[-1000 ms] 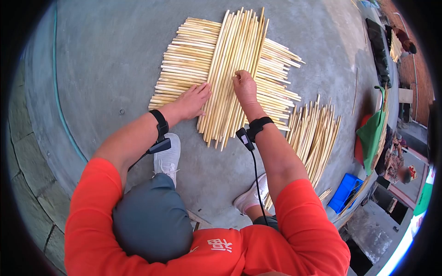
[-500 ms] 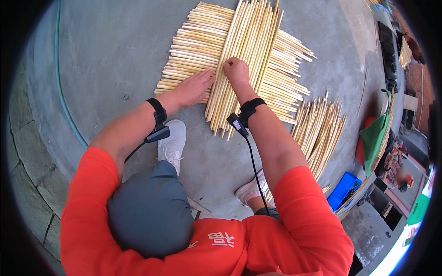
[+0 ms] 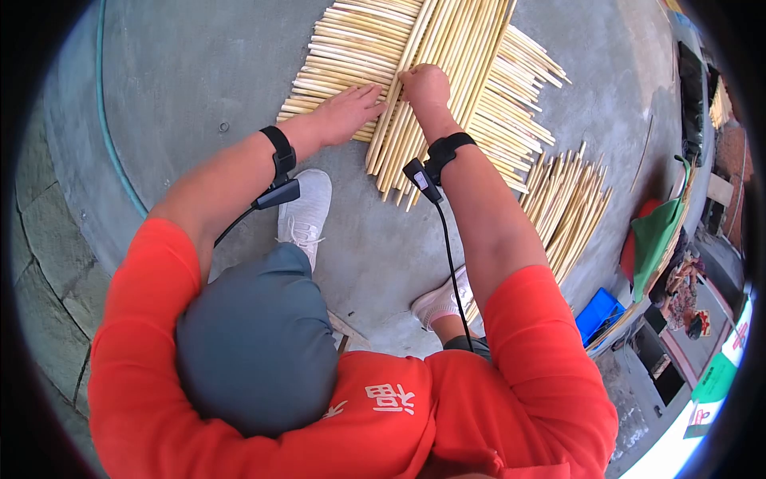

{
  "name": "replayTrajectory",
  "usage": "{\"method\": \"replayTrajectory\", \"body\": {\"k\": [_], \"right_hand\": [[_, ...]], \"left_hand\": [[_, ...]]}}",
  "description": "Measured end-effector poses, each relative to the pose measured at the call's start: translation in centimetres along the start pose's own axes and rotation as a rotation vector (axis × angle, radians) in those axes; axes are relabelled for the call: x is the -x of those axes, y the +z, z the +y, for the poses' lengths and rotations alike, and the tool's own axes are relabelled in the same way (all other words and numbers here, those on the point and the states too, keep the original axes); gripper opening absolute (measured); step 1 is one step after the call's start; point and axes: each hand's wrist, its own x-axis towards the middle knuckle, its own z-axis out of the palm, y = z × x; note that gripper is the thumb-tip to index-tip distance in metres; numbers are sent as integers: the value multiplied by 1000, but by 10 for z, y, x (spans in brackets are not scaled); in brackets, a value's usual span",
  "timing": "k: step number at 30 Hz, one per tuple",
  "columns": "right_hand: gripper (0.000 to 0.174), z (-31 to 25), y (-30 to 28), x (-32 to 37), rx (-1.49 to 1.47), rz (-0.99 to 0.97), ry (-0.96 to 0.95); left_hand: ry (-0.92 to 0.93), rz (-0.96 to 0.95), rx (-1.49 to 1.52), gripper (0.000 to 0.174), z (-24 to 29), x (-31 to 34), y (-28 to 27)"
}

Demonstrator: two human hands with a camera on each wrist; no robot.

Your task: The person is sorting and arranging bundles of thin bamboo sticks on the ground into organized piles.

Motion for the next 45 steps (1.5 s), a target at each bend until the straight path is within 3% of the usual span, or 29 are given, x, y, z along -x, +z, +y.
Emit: {"method": "replayTrajectory", "body": {"k": [5,7,9,11,21,28,31,33,37,45], "right_hand": [[29,0,2,8,53,-77,35],[29,-1,1,8,-103,-155,142],[26,-2,3,10,-136,-141,158],[25,2,12,8,-20,39,56],[21,-25,-6,15,33,-85,164],[23,-22,-14,24,80,-36,83],[23,-1,-16,23,-51,-78,0],[19,14,-23,34,-598,-189,87],[13,43,-39,54,-870,-245,94],[13,126,-74,93,-929,-99,183]], "left_hand": [[8,-10,-90,60,-1,1,5],[8,-17,-73,61,-1,2,4],[19,38,-73,59,-2,2,7],[18,6,-78,60,-1,1,4],[28,-23,-42,62,-2,0,-2],[3,-93,23,64,3,3,-15],[-4,-104,25,68,5,3,-16],[0,-102,21,70,3,3,-14],[7,-86,60,73,4,3,-12],[-1,-75,-40,70,6,1,-7]]}}
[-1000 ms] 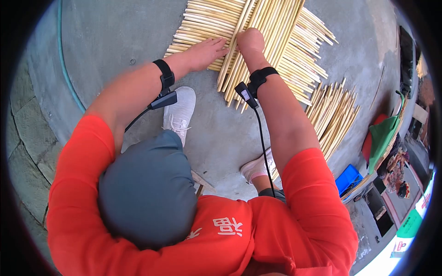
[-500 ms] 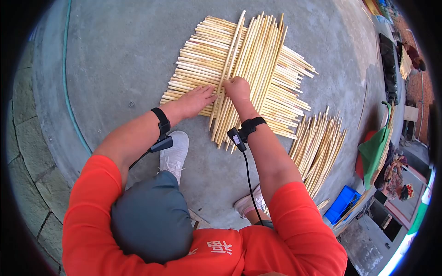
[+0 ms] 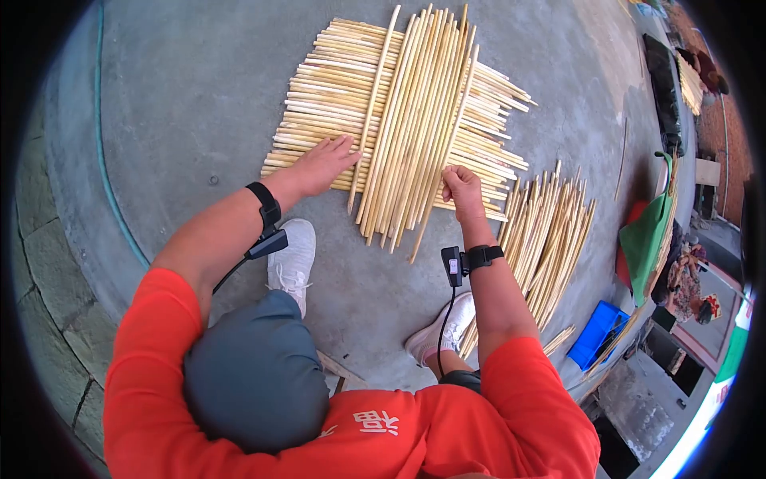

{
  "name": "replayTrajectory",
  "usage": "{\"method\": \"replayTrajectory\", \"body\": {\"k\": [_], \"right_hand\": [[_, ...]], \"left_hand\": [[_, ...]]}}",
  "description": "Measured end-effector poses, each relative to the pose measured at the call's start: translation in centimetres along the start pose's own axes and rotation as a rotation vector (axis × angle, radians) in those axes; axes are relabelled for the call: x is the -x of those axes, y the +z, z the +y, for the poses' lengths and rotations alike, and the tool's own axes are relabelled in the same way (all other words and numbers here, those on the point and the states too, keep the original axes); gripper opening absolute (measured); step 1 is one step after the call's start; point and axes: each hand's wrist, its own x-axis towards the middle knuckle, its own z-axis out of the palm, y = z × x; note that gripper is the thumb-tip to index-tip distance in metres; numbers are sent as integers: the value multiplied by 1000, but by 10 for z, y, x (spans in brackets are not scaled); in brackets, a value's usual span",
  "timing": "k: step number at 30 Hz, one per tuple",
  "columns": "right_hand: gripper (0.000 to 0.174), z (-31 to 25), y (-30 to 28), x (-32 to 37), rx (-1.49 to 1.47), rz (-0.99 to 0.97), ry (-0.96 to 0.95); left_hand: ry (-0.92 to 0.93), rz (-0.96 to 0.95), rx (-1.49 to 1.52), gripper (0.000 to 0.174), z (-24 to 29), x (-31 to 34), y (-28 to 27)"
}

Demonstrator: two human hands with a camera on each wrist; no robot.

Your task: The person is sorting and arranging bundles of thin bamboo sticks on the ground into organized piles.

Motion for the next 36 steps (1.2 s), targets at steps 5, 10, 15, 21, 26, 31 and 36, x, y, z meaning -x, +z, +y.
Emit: {"method": "replayTrajectory", "body": {"k": [5,10,15,21,26,31,36], "right_hand": [[14,44,-96,22,139,287,9],[18,75,-176,50,546,580,162],[26,88,-163,36,780,720,-87],[34,42,-53,16,730,515,-462],[45,40,-1,-5,897,393,-703],[52,47,19,-11,841,246,-601],[52,48,22,-11,840,205,-602]], "left_hand": [[-32,62,59,66,12,-1,4],[3,78,99,56,20,-10,6],[-11,33,78,66,19,-13,10],[4,47,33,67,22,-11,7],[31,38,-12,64,24,-12,3],[16,16,-33,63,23,-15,4],[27,9,-9,63,23,-14,2]]}}
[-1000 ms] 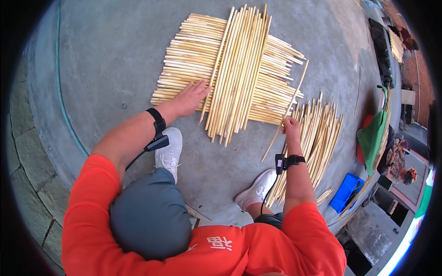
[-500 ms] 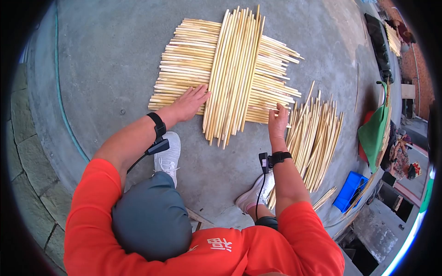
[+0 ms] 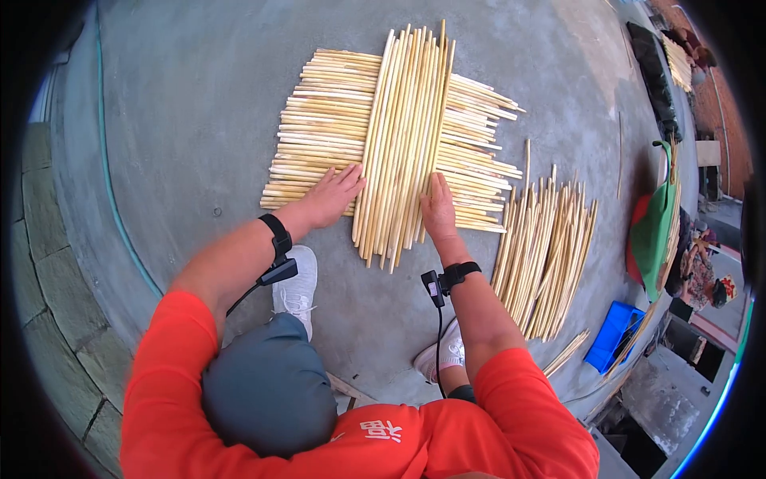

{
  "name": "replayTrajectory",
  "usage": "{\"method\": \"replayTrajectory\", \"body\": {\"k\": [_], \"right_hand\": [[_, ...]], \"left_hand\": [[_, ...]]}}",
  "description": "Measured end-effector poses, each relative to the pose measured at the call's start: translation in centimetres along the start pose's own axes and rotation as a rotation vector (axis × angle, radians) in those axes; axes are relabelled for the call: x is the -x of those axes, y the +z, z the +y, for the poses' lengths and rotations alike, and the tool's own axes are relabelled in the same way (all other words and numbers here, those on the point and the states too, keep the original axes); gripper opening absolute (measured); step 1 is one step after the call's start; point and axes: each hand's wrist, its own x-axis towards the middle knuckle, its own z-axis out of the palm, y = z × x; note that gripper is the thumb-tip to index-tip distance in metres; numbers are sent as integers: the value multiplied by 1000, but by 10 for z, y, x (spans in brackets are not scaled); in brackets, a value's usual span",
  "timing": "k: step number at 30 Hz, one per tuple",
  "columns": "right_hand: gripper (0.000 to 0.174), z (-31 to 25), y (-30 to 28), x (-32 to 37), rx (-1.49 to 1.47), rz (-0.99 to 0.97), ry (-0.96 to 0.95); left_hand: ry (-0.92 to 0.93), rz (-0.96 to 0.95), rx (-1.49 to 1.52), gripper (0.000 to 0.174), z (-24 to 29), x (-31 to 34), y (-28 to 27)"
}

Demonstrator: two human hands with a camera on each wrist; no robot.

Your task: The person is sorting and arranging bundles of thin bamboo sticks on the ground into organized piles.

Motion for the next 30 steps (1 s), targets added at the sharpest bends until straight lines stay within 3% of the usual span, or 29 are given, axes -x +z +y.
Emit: {"method": "replayTrajectory", "body": {"k": [10,13,16,19,27,30], "right_hand": [[53,-7,-12,-5,-22,-89,114],[53,-2,-13,-4,-70,-84,118],[52,-2,-13,-2,-94,-74,131],[51,-5,-7,-2,-41,22,61],[49,-5,1,-7,27,20,-41],[47,-8,-1,-4,58,-35,-26]], "left_hand": [[-10,26,120,66,-2,-1,-11],[-82,127,124,63,-10,3,-1],[-105,85,82,62,-17,12,2],[-89,67,76,62,-15,12,3],[-52,-11,82,58,-2,11,-2],[-27,41,81,59,-3,19,4]]}}
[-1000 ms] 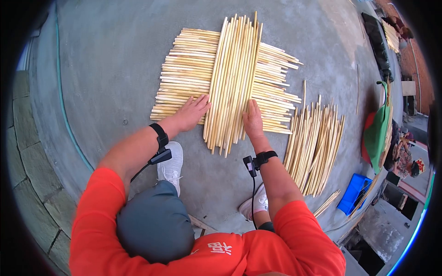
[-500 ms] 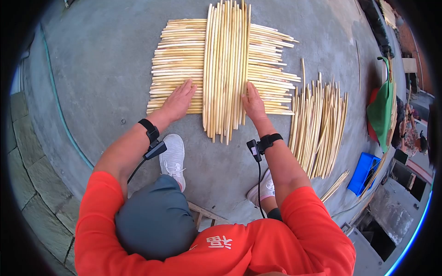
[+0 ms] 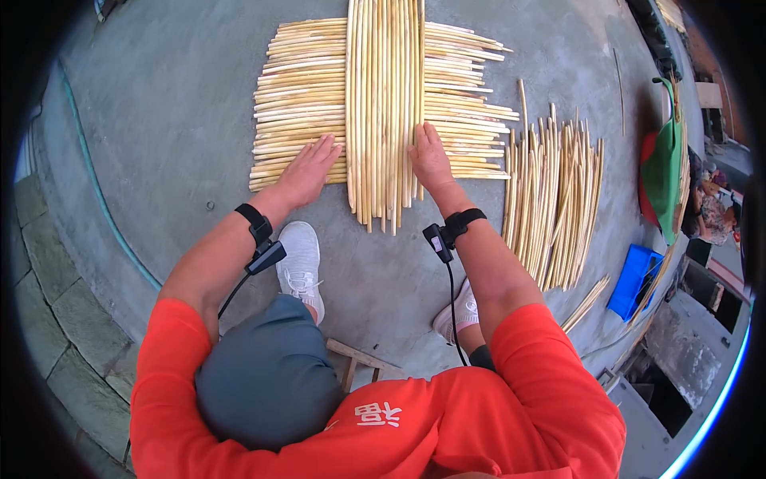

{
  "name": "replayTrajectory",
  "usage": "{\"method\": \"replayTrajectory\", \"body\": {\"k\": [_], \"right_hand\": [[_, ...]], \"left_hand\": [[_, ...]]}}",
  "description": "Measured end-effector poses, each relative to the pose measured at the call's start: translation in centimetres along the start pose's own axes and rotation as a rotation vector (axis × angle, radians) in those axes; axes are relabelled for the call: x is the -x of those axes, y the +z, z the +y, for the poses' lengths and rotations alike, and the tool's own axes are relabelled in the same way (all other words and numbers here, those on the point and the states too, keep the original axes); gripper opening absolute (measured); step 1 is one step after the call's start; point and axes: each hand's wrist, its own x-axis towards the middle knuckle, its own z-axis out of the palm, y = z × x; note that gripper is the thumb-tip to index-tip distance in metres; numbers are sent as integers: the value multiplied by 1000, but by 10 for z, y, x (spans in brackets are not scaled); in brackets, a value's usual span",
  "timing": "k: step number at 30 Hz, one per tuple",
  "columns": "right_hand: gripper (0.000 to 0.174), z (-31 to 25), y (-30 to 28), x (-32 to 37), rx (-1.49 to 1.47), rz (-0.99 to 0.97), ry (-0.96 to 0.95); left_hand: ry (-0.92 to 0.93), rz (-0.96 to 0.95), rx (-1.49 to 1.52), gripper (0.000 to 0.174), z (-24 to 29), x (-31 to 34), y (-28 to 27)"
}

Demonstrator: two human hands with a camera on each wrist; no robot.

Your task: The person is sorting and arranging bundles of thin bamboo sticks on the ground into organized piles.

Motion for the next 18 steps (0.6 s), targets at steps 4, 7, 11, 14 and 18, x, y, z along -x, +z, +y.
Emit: {"method": "replayTrajectory", "body": {"k": [4,7,11,14,18], "right_hand": [[46,1,-1,-1,42,-4,-36],[47,1,1,4,59,-9,-37],[51,2,-2,3,44,-26,-37],[53,-1,-5,-2,-19,28,29],[54,3,-6,-20,-23,43,27]], "left_hand": [[-3,-27,-17,59,0,0,-2],[-3,-41,6,61,2,1,-5],[5,-29,34,64,1,6,-5],[6,-20,36,64,-2,12,-3],[0,-34,31,62,-6,20,0]]}}
